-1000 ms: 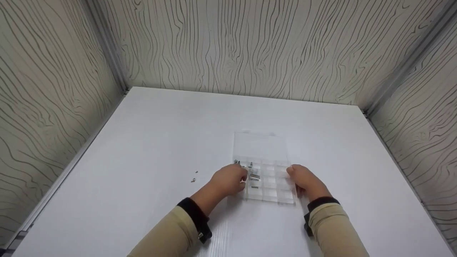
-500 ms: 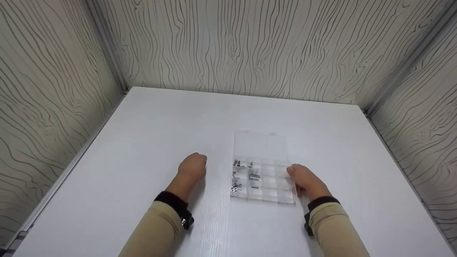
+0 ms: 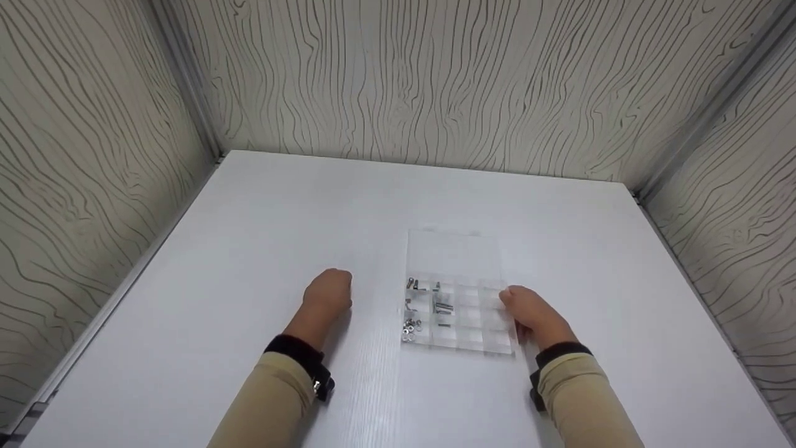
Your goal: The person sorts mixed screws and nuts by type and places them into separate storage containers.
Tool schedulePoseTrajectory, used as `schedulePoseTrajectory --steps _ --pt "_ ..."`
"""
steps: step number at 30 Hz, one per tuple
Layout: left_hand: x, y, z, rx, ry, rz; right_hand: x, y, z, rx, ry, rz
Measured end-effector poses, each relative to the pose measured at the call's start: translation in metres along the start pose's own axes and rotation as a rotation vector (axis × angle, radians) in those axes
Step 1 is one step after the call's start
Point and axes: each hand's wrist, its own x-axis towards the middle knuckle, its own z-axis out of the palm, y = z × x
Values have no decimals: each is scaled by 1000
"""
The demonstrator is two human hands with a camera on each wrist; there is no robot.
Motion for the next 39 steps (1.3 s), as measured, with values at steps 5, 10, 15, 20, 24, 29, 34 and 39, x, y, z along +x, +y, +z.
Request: schedulePoseTrajectory --steps 5,10,15,20,24,29,34,39 --pt "0 3 4 26 11 -15 2 1 0 -23 3 -4" --pt "0 8 4 58 16 2 2 1 -1 -14 0 19" --pt "0 21 1 36 16 56 1 0 -2 -23 -12 26" --pt "-1 43 -4 -26 52 188 2 1 -2 -31 -15 24" --pt "-6 61 -6 -80 75 287 4 2 -1 -31 -15 19" --pt "-10 77 -6 -84 96 350 2 2 0 -38 -13 3" --pt "-9 82 0 -60 98 372 1 0 1 -23 -13 19" --pt "-7 77 3 -67 104 380 2 0 1 -11 -13 30"
